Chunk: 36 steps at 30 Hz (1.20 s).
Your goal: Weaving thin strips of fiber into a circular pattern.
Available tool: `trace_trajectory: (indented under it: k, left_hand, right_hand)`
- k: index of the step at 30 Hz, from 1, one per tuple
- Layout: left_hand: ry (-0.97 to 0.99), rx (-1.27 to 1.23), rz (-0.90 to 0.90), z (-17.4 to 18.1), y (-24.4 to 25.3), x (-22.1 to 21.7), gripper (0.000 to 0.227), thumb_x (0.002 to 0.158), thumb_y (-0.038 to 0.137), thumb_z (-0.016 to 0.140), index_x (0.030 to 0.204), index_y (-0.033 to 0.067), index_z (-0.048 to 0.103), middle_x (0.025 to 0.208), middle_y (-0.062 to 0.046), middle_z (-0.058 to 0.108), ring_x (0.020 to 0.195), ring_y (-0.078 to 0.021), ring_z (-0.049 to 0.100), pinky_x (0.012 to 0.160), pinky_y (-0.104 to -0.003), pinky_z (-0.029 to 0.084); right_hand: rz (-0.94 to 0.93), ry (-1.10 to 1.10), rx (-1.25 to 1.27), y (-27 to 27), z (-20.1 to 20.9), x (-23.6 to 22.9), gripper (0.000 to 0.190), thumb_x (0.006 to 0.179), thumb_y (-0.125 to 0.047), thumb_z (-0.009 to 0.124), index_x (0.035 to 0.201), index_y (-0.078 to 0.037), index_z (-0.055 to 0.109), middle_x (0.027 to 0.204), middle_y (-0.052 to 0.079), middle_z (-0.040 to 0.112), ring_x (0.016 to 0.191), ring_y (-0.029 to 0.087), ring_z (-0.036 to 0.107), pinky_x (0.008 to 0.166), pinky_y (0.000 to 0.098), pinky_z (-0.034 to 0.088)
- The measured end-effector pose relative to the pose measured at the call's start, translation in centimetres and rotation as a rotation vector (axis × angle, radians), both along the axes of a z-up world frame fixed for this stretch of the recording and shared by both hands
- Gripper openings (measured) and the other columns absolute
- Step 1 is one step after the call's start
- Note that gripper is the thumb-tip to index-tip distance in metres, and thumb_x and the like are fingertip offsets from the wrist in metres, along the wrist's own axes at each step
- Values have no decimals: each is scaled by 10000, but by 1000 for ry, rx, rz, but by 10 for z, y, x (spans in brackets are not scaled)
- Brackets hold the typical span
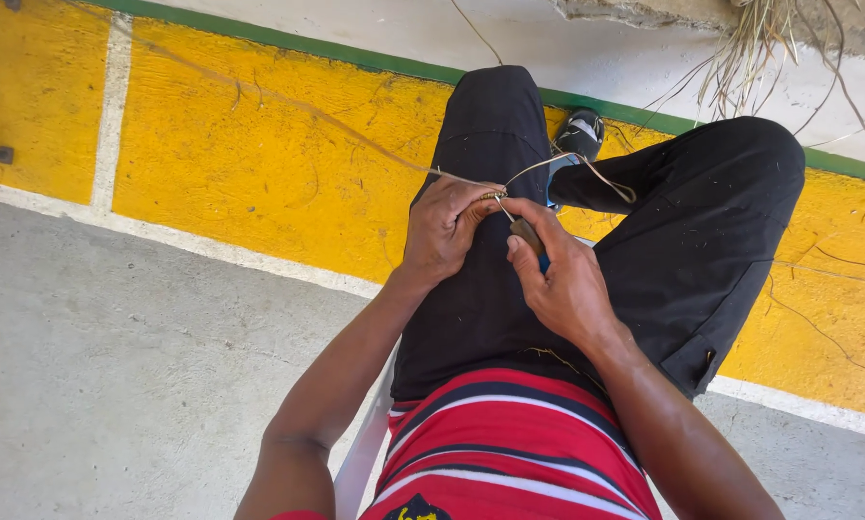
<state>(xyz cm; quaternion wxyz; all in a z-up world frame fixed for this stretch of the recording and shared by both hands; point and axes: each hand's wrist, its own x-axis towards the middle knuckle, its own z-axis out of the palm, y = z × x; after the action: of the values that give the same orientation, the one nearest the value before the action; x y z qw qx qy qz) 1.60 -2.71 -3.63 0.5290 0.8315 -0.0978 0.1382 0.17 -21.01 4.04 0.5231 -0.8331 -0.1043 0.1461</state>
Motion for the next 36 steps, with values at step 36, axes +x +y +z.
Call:
trace_trajectory:
  k: [36]
  left_hand:
    - [-32,11,12,-5,-1,0,175,923,194,778,1081,130,743,980,8,757,863,-175,650,817,-325,465]
  right_hand:
    - [77,194,185,-16,-8,15,412,1046,-127,606,1449,-52,567,961,91,691,777,161,575,730,341,459]
